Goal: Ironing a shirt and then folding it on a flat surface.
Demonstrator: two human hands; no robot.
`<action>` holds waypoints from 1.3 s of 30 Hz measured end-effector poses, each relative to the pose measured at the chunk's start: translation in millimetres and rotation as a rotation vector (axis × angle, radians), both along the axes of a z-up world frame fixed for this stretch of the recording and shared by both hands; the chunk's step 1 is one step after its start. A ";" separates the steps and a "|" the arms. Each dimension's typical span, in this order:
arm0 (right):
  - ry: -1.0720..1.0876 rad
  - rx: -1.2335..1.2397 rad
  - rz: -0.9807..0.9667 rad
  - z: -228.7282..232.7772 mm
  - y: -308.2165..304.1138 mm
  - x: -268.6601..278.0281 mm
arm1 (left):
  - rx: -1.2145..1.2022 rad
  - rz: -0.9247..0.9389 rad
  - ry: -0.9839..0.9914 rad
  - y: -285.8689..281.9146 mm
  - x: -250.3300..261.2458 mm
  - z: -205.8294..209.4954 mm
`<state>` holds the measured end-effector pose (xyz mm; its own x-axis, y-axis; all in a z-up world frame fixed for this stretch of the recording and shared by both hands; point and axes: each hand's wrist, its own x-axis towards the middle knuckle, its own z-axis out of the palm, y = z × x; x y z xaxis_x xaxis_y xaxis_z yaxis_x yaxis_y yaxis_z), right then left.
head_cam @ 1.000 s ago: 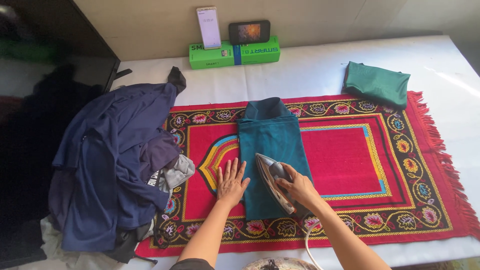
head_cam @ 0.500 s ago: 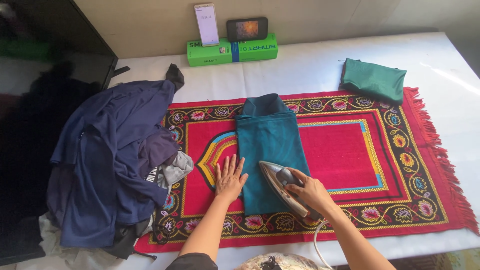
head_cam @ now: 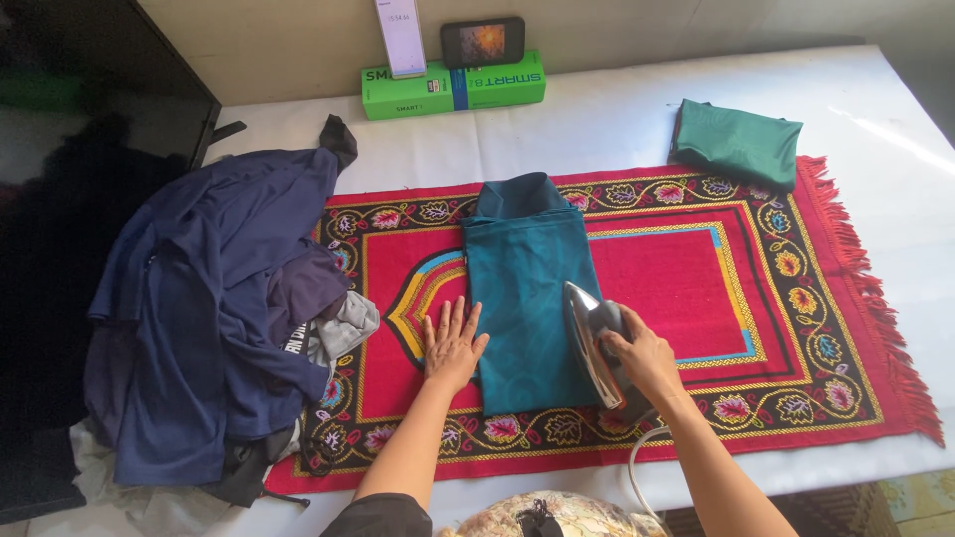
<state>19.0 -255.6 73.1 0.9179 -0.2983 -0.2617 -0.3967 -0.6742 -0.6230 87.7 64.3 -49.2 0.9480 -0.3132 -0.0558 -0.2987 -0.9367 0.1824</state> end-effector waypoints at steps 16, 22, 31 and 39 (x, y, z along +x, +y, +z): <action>0.182 -0.131 0.277 72.3 34.7 -5.9 | -0.167 -0.021 0.127 11.5 9.4 -5.5; 0.032 -0.055 0.534 60.4 53.6 0.8 | -0.160 -0.008 0.170 10.5 12.9 -5.5; 0.021 -0.075 0.722 51.0 52.5 -3.1 | -0.149 -0.002 0.176 8.2 8.6 1.7; 0.172 -0.047 0.850 37.3 28.4 -16.7 | -0.157 0.003 0.126 7.0 7.4 -0.4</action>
<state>2.3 -227.2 110.4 0.7833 0.4563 -0.4221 0.1667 -0.8084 -0.5645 95.1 71.3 -49.5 0.9376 -0.3246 -0.1249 -0.2617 -0.8948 0.3618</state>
